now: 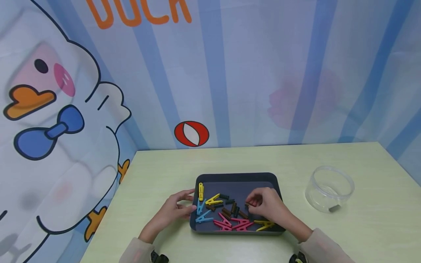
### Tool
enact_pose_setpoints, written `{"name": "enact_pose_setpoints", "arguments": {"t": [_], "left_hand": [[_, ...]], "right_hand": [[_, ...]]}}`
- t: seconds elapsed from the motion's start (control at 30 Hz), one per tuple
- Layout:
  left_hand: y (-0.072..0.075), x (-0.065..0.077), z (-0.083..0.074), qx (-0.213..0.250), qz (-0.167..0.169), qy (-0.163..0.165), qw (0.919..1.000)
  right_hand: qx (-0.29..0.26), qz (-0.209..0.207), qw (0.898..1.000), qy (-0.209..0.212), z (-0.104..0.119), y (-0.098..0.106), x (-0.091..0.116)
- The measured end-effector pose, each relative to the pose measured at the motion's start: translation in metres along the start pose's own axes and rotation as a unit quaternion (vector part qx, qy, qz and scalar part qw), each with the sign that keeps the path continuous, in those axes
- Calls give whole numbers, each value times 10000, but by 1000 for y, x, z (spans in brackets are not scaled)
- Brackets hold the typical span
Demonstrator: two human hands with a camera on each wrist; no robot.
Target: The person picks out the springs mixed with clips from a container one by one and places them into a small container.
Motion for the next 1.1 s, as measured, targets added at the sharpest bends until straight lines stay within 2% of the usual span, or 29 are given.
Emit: {"name": "enact_pose_setpoints", "arguments": {"t": [0.43,0.7,1.1], "left_hand": [[0,2,-2,99,74,-112,9999],[0,1,-2,84,74,-182,9998],[0,1,-2,42,41,-120,9999]], "right_hand": [[-49,-45,9998,160,1,4,1],[-57,-138,9998,105,2,10,1],[-50,-231,9997,-61,5,16,3]]}}
Point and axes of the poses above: each hand's wrist, its own x-axis away from the middle knuckle, its own y-axis out of the back of the hand, z = x × y, the point moved 2 cm from there along -x, towards the middle knuckle, and after that the axes turned 10 degrees about y, right-handed, at the moved point
